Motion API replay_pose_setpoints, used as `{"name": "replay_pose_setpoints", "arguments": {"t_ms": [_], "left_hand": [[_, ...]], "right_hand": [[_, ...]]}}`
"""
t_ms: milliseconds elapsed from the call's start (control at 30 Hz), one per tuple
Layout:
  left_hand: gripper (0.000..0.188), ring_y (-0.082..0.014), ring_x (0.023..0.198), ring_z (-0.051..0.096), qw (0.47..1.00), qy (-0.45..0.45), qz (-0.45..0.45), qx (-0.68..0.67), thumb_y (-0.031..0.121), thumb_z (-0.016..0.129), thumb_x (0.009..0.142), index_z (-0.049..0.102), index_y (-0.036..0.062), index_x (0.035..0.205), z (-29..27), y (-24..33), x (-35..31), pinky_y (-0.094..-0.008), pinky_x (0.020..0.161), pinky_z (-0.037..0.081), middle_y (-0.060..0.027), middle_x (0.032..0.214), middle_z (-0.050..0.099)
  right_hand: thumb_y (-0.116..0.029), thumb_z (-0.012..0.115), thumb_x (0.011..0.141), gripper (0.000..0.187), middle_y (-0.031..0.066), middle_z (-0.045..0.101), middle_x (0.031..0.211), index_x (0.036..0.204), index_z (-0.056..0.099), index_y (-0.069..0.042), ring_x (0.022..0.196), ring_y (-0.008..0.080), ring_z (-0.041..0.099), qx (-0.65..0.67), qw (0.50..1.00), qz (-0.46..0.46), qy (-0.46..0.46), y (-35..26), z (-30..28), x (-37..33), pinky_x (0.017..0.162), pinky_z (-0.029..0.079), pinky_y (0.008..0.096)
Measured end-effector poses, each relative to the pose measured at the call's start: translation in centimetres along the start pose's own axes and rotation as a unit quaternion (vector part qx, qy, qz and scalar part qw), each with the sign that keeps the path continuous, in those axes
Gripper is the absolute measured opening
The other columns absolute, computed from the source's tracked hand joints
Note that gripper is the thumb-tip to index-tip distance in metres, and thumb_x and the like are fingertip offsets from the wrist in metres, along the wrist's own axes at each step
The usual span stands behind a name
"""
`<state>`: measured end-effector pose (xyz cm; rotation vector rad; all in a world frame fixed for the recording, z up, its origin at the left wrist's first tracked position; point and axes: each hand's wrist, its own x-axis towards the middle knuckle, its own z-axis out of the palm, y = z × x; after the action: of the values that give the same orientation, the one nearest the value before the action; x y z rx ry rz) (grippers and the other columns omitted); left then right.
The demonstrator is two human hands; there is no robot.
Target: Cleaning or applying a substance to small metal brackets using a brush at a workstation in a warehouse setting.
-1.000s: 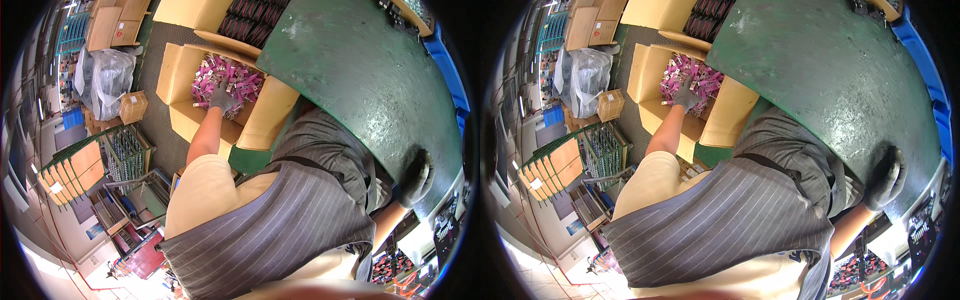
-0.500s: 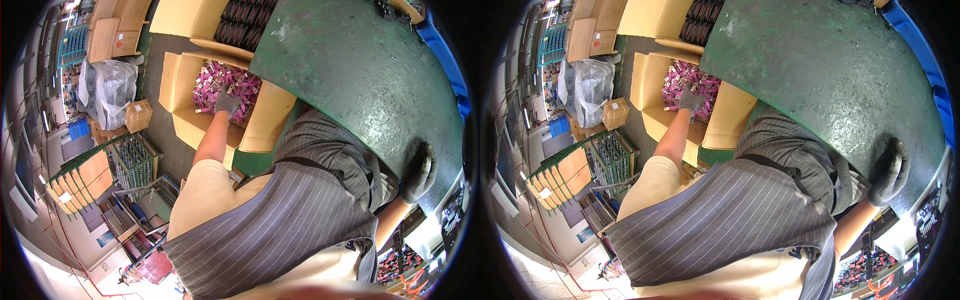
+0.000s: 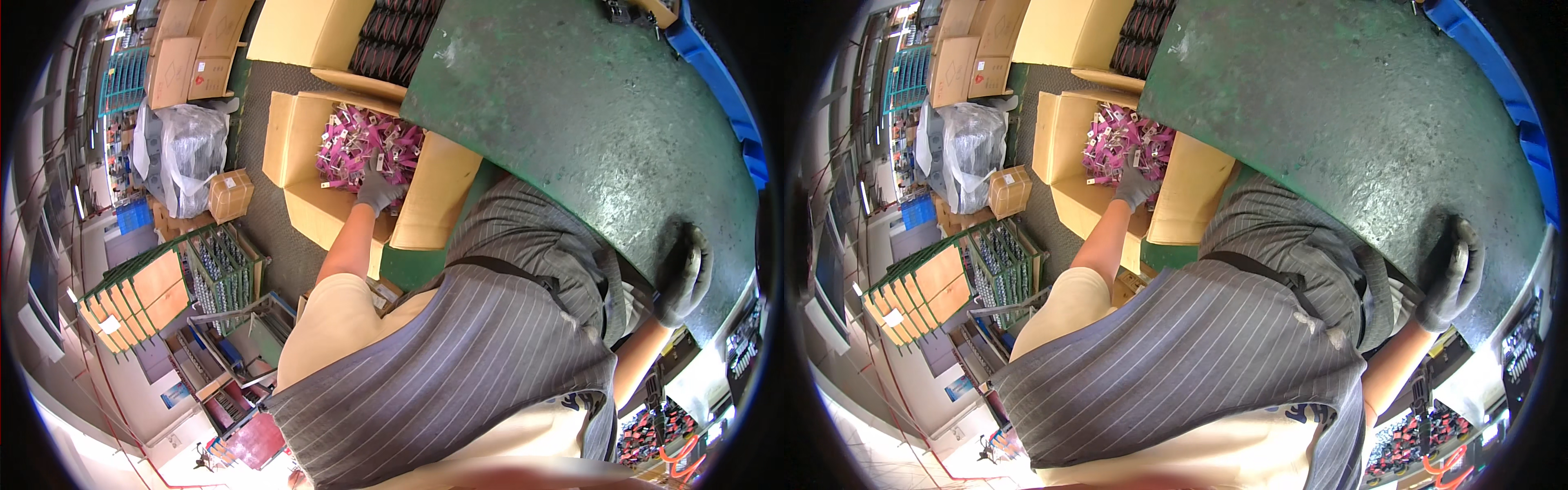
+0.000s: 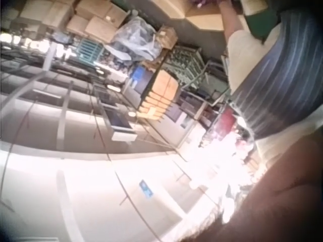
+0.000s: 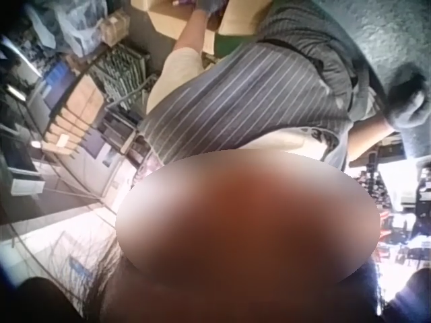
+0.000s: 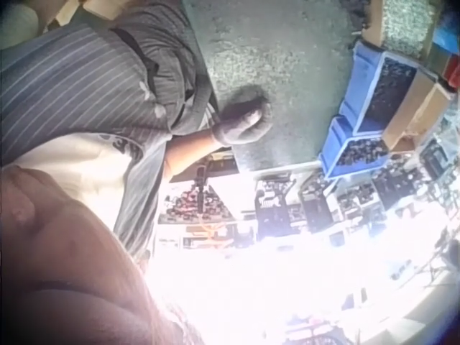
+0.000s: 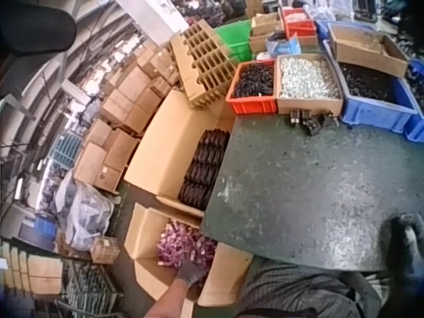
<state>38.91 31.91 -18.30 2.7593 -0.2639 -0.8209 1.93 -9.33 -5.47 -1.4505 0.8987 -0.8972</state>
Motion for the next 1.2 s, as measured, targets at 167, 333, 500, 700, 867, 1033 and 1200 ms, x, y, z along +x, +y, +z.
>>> {"name": "replay_pose_setpoints", "arguments": {"t_ms": [167,333,500,700,867,1033,1200], "left_hand": [[0.121,-0.0384,0.124,0.038,0.997,-0.014,-0.078,0.026,0.034,0.086,0.052,0.007,0.0185,0.142,0.7,1.2,1.0,-0.0415,0.101,0.039,-0.0206,0.144,0.011],[0.121,-0.0386,0.124,0.038,0.996,-0.05,-0.071,-0.011,0.036,0.086,0.051,0.009,0.0154,0.142,-0.2,-0.1,2.9,-0.0418,0.101,0.038,-0.0215,0.143,0.012],[0.109,-0.0383,0.123,0.038,0.988,-0.016,-0.121,-0.096,0.031,0.083,0.057,0.015,0.0145,0.141,0.6,-0.1,3.7,-0.0421,0.1,0.039,-0.0222,0.141,0.018],[0.098,-0.0379,0.118,0.044,0.998,0.05,-0.043,-0.009,0.029,0.08,0.06,0.022,0.0152,0.138,1.5,0.9,1.4,-0.0435,0.095,0.042,-0.0185,0.138,0.026],[0.097,-0.0353,0.117,0.045,0.991,0.038,-0.123,0.033,0.028,0.079,0.062,0.021,0.0157,0.138,0.6,3.1,0.9,-0.0435,0.094,0.043,-0.0161,0.139,0.027],[0.091,-0.0345,0.112,0.05,0.993,0.099,-0.061,-0.028,0.02,0.079,0.06,0.03,0.0115,0.136,1.7,1.8,2.0,-0.0402,0.093,0.043,-0.0186,0.13,0.04],[0.08,-0.0285,0.103,0.055,0.97,0.094,-0.079,-0.211,0.011,0.08,0.057,0.04,0.0005,0.127,0.9,-6.5,4.9,-0.0342,0.089,0.044,-0.0188,0.109,0.057]], "right_hand": [[-0.015,0.047,0.092,0.029,0.0149,0.059,0.109,0.109,0.055,0.007,0.102,0.0215,0.054,0.005,1.0,0.009,0.007,-0.1,0.1,0.1,0.095,0.041,0.034],[-0.017,0.046,0.093,0.03,0.0158,0.058,0.108,0.109,0.054,0.008,0.102,0.0226,0.054,0.007,1.0,-0.011,0.008,0.6,-0.2,0.1,0.095,0.041,0.0352],[-0.018,0.047,0.093,0.032,0.016,0.058,0.109,0.11,0.054,0.008,0.102,0.0225,0.054,0.021,1.0,-0.012,-0.003,0.4,-0.6,0.2,0.095,0.041,0.0352],[-0.017,0.045,0.093,0.033,0.0174,0.057,0.111,0.112,0.052,0.009,0.104,0.0236,0.054,0.002,1.0,-0.012,0.006,0.2,-0.8,-0.1,0.096,0.041,0.0352],[-0.019,0.047,0.093,0.033,0.0158,0.058,0.11,0.111,0.054,0.008,0.103,0.0227,0.054,-0.01,1.0,0.004,0.014,0.5,-0.4,-0.1,0.095,0.041,0.0352],[-0.019,0.047,0.092,0.033,0.0149,0.059,0.109,0.11,0.055,0.007,0.103,0.0224,0.054,-0.045,0.999,-0.002,0.014,-0.4,-0.8,-0.1,0.095,0.04,0.034],[-0.019,0.047,0.092,0.032,0.0138,0.059,0.107,0.108,0.056,0.006,0.103,0.0213,0.054,-0.059,0.998,-0.021,0.001,0.2,-0.2,0.0,0.095,0.039,0.033]]}}
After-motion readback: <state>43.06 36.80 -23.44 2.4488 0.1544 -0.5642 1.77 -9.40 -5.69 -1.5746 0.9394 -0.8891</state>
